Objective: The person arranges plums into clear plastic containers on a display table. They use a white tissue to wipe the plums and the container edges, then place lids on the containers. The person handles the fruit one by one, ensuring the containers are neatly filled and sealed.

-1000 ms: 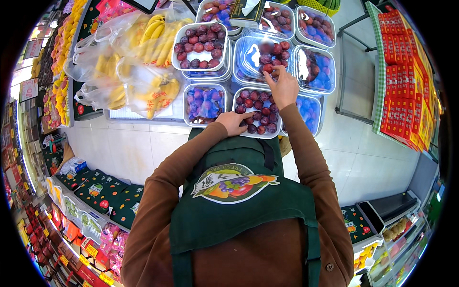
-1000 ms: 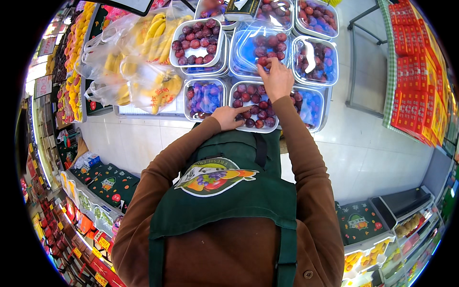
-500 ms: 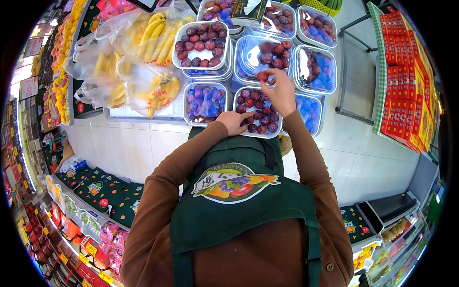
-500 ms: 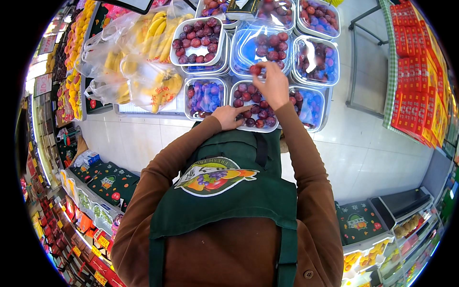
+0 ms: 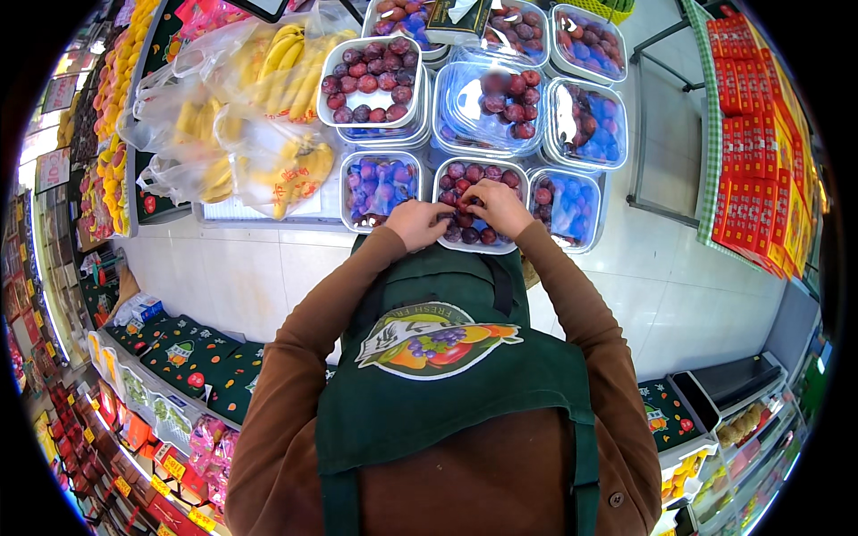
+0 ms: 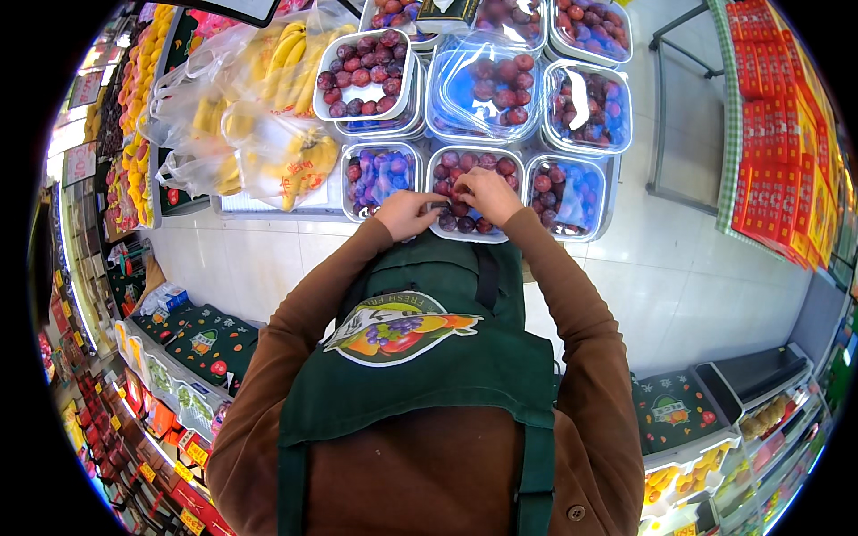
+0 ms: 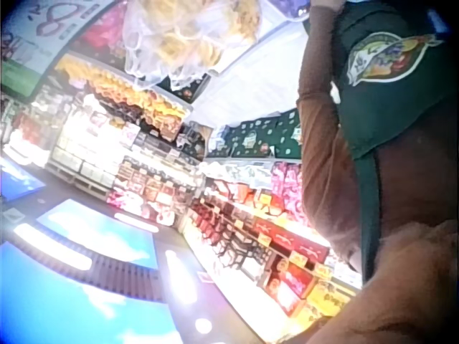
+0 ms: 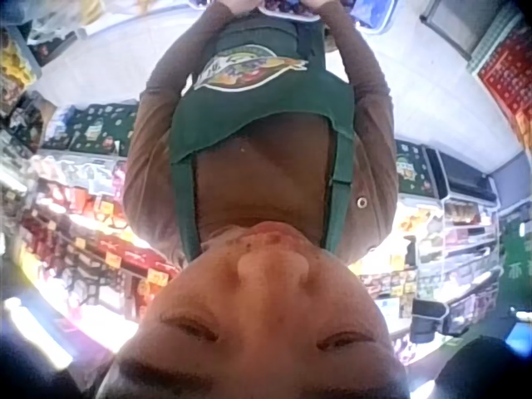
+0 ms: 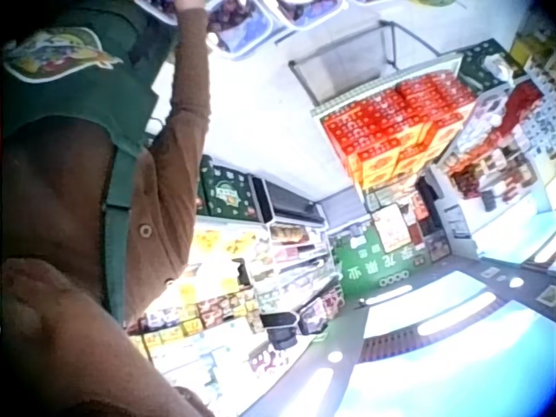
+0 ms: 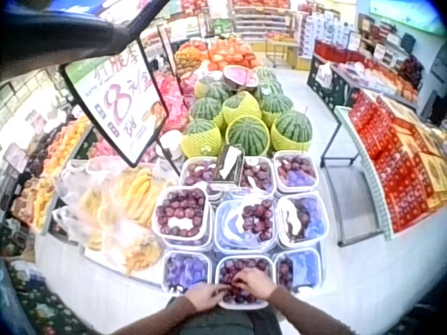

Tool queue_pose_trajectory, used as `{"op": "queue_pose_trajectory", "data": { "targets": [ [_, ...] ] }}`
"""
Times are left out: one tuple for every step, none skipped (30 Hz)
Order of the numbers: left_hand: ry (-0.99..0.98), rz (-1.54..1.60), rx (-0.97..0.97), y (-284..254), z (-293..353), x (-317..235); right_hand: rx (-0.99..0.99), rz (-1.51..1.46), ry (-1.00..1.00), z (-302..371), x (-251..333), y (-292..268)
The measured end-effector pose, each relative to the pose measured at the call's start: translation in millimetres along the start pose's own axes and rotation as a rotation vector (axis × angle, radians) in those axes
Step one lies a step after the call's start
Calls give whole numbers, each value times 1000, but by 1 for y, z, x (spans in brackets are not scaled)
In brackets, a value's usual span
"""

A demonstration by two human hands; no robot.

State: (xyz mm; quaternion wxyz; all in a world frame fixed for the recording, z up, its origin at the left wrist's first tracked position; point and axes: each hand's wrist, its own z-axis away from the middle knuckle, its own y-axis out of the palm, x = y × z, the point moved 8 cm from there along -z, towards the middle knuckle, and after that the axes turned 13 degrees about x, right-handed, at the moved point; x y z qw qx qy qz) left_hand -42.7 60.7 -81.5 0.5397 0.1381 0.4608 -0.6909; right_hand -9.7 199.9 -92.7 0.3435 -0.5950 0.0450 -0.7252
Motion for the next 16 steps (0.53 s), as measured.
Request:
{"op": "queue_pose_trajectory", "data": {
  "targets": [
    [-19,30,-27,-4,3,6,-28,31,-6,0,1,0],
    [-38,59,-53,-8,5,11,-56,62,-11,1,3,1],
    [-28,101,-94,-10,8,14,-85,94,-16,1,4,1],
    [-43,111,-96,-11,9,16,-93,107,22,1,5,2],
    [-57,122,-97,-12,10,16,-101,121,60,2,6,2],
    [-72,132,-99,-13,11,17,-109,134,98,2,8,3],
    [-73,137,-105,-12,11,18,-118,143,134,3,12,2],
    [-74,141,-112,-11,10,19,-127,152,170,5,18,0],
    [-74,146,-118,-10,9,19,-136,160,206,5,21,0],
    [-110,106,-95,-7,7,20,-158,215,234,2,24,0],
    [-145,67,-72,-5,5,20,-180,270,262,-1,28,1],
    [-180,27,-49,-2,3,20,-201,325,289,-2,29,0],
    [-161,-11,-67,-1,2,19,-201,440,262,-8,21,8],
    [-143,-48,-88,3,-1,22,-190,497,273,-12,18,14],
    [-126,-86,-109,8,-3,26,-180,554,284,-17,17,21],
    [-122,-91,-111,6,-5,26,-174,612,299,-21,14,25]
  ]
}}
